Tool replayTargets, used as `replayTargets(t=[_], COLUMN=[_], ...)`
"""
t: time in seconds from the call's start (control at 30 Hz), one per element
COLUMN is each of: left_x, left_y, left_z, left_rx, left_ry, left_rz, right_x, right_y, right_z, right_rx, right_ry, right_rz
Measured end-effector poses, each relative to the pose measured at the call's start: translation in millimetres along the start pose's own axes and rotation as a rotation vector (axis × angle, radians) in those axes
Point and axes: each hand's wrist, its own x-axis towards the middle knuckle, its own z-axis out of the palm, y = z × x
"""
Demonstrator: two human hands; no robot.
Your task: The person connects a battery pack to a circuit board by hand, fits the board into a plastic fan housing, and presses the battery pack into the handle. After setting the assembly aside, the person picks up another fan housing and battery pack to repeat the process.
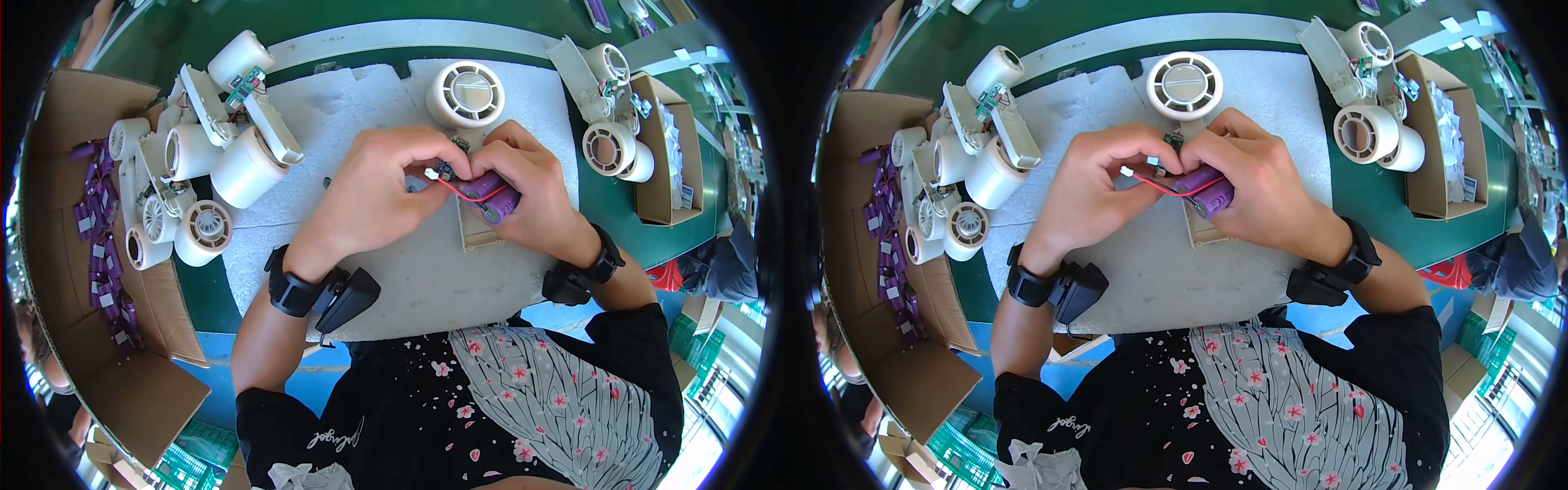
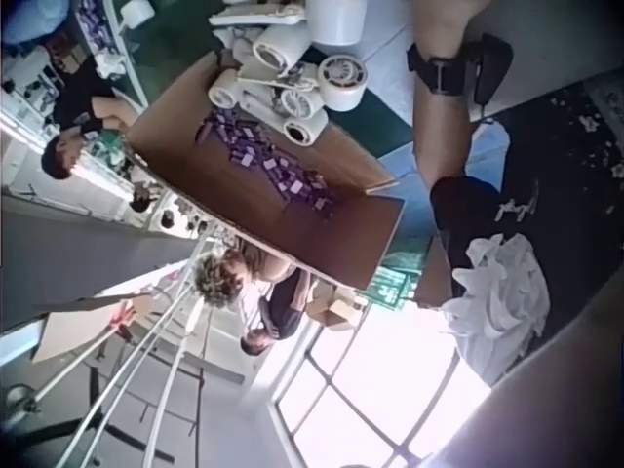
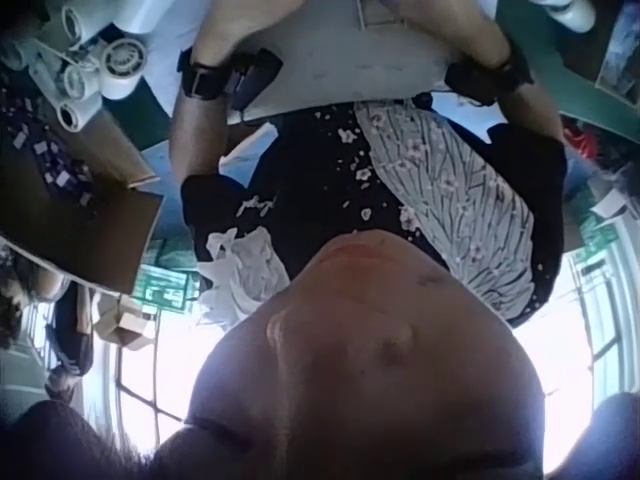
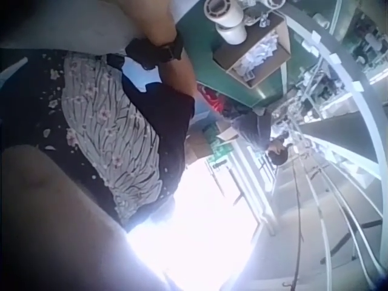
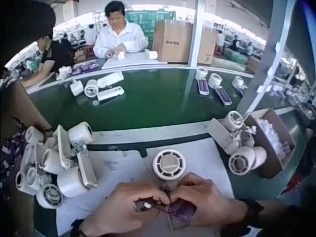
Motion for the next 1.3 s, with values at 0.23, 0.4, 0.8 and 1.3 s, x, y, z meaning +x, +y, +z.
replayTargets(t=[0.23, 0.4, 0.8, 1.3], left_x=[3, 1, 3, 4], left_y=[-10, -6, -3, -4], left_z=[1, -1, 0, 1], left_rx=[-0.131, -0.187, -0.288, -0.266], left_ry=[0.009, -0.019, 0.039, 0.082], left_rz=[0.018, -0.059, -0.138, -0.152], right_x=[0, -5, -5, -2], right_y=[10, 11, 6, -8], right_z=[-9, -18, -18, -10], right_rx=[0.156, 0.17, 0.083, -0.042], right_ry=[0.09, 0.105, -0.001, 0.021], right_rz=[-0.079, -0.056, 0.037, 0.15])
